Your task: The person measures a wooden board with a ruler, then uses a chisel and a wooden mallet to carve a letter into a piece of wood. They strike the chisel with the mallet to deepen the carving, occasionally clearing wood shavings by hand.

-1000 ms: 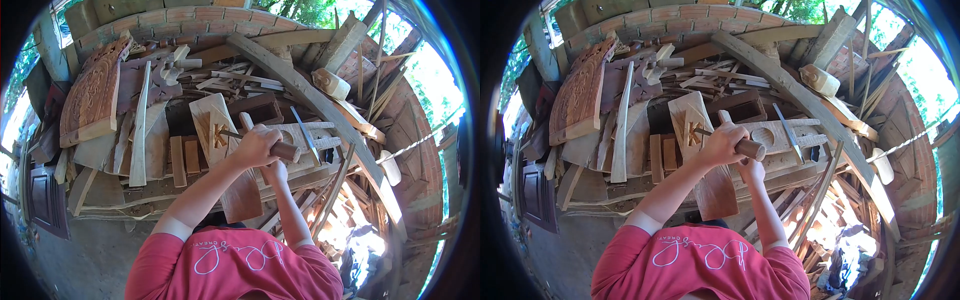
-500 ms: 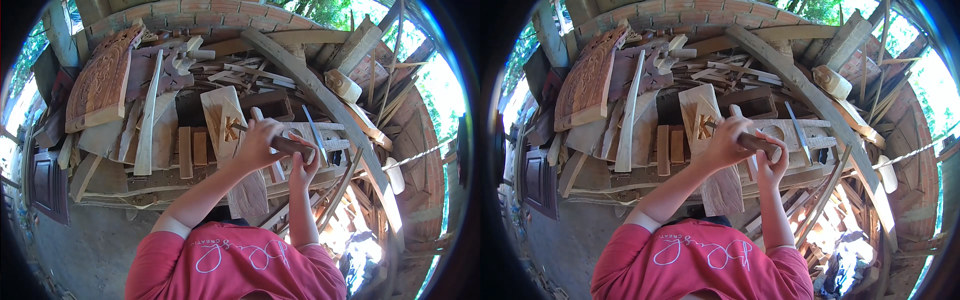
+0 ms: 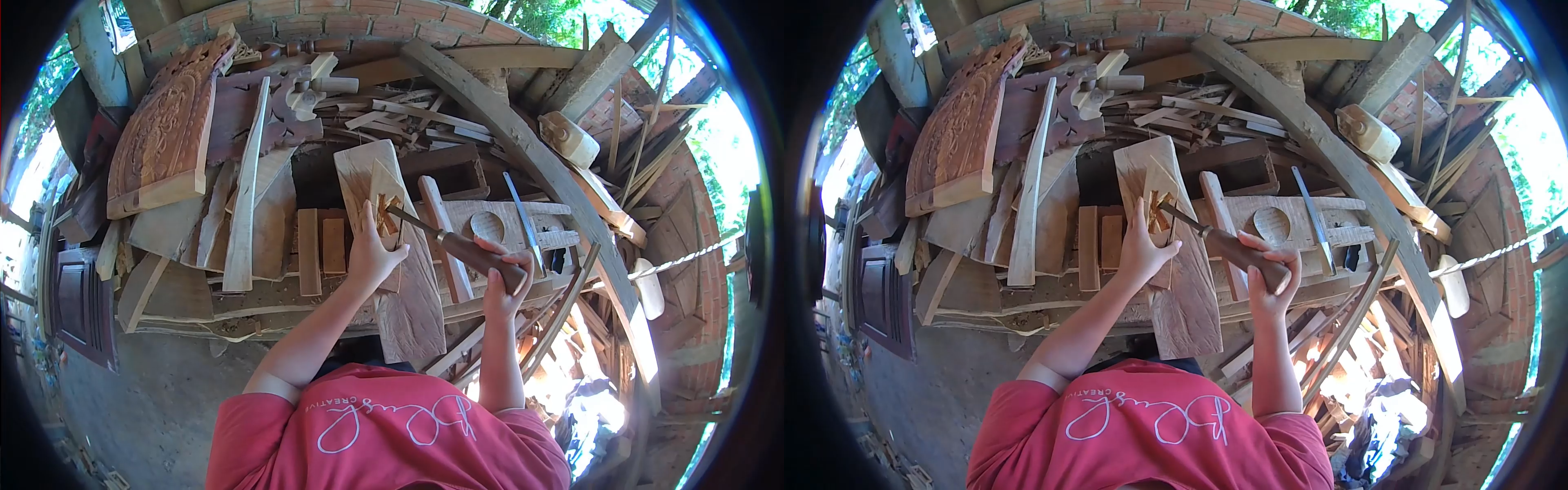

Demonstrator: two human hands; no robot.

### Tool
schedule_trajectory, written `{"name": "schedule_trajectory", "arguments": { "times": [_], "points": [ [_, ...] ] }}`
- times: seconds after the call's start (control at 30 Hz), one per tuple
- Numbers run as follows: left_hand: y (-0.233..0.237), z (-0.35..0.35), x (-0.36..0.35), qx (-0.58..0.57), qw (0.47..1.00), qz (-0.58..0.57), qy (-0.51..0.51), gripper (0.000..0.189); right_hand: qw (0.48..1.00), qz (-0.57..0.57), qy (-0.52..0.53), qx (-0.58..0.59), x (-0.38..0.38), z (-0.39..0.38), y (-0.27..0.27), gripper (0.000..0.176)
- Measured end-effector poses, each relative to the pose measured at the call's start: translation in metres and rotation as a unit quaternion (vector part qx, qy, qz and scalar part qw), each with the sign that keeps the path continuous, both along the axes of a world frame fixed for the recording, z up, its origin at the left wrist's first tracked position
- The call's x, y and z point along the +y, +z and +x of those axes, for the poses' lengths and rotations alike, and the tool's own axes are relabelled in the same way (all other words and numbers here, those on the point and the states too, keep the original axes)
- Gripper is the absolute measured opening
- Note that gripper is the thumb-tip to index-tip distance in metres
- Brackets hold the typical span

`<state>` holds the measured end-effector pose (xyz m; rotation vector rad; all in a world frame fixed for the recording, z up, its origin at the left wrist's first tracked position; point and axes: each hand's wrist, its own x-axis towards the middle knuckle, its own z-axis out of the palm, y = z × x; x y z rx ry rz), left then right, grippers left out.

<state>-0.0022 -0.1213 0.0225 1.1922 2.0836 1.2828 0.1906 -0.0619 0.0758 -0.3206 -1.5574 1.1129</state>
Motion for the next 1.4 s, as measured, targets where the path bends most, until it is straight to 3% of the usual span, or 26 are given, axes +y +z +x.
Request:
{"name": "schedule_trajectory", "arguments": {
  "times": [0.13, 0.23, 0.4, 0.6, 0.67, 0.87, 1.07, 1.4],
  "points": [
    [-0.011, -0.002, 0.000, 0.015, 1.000, 0.018, 0.011, 0.099, 1.000, -0.009, -0.012, -0.010, -0.005, 0.004, -0.014, 0.028],
    [-0.014, -0.003, 0.002, 0.050, 0.999, 0.015, 0.013, 0.100, 0.994, -0.082, -0.028, 0.061, -0.011, 0.008, -0.026, 0.029],
    [-0.012, -0.003, 0.001, 0.037, 0.999, 0.027, 0.012, 0.101, 0.993, -0.102, -0.040, 0.036, -0.021, 0.020, -0.053, 0.032],
    [-0.012, -0.003, 0.000, 0.059, 0.998, 0.029, 0.015, 0.102, 0.963, -0.234, -0.095, 0.097, -0.035, 0.007, -0.043, 0.032],
    [-0.009, -0.003, 0.000, 0.042, 0.999, 0.023, 0.011, 0.102, 0.919, -0.336, -0.130, 0.158, -0.035, 0.003, -0.035, 0.028],
    [-0.009, -0.003, -0.001, 0.032, 0.999, 0.019, 0.013, 0.102, 0.861, -0.445, -0.110, 0.222, -0.024, 0.004, -0.037, 0.032],
    [-0.007, -0.003, -0.001, 0.012, 1.000, 0.014, 0.011, 0.103, 0.835, -0.476, -0.107, 0.256, -0.015, 0.007, -0.047, 0.033],
    [-0.011, -0.004, 0.000, 0.034, 0.999, 0.034, 0.008, 0.104, 0.840, -0.463, -0.099, 0.265, -0.013, 0.009, -0.036, 0.030]
  ]
}}
